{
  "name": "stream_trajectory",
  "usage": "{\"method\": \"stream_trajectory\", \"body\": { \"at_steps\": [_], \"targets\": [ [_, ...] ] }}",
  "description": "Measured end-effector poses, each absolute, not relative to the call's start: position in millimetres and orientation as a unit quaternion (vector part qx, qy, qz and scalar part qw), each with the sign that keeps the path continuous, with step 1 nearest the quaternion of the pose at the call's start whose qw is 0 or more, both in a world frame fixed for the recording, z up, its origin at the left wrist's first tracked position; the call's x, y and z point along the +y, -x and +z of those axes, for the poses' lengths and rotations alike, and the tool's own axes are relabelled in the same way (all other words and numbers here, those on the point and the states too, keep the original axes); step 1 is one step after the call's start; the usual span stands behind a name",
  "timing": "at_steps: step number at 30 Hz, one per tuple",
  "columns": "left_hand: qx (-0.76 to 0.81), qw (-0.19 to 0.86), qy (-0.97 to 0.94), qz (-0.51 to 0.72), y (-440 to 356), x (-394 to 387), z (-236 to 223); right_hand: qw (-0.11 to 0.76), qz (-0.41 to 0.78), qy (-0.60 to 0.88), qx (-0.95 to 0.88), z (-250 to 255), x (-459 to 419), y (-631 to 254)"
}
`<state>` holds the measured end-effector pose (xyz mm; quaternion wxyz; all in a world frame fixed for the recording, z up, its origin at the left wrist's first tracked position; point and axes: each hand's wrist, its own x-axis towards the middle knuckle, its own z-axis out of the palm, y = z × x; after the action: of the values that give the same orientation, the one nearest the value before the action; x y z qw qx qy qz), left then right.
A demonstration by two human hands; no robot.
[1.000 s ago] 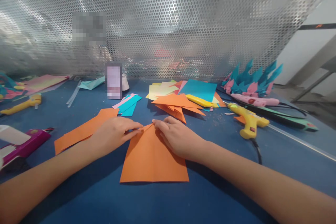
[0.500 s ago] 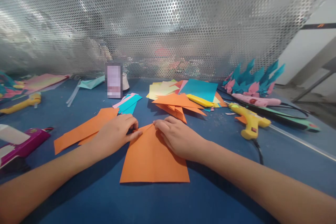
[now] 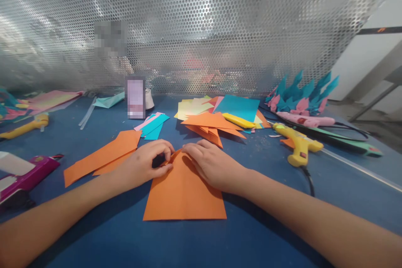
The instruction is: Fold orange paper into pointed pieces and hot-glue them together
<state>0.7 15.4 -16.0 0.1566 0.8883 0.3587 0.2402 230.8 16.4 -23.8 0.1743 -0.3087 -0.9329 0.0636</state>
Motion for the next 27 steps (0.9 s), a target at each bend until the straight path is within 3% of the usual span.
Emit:
{"method": "stream_trajectory", "body": {
  "at_steps": [10, 16, 27],
  "targets": [
    [0.259, 0.132, -0.934, 0.21, 1, 15, -16, 0.181, 0.026, 0.298, -0.937, -31, 20, -233],
    [0.305, 0.151, -0.924, 0.174, 1, 13, -11, 0.169, 0.001, 0.3, -0.939, -34, 21, -232],
    [0.33, 0.091, -0.935, 0.092, -3, 18, -6, 0.243, 0.04, 0.335, -0.909, -29, 14, -229]
  ]
}}
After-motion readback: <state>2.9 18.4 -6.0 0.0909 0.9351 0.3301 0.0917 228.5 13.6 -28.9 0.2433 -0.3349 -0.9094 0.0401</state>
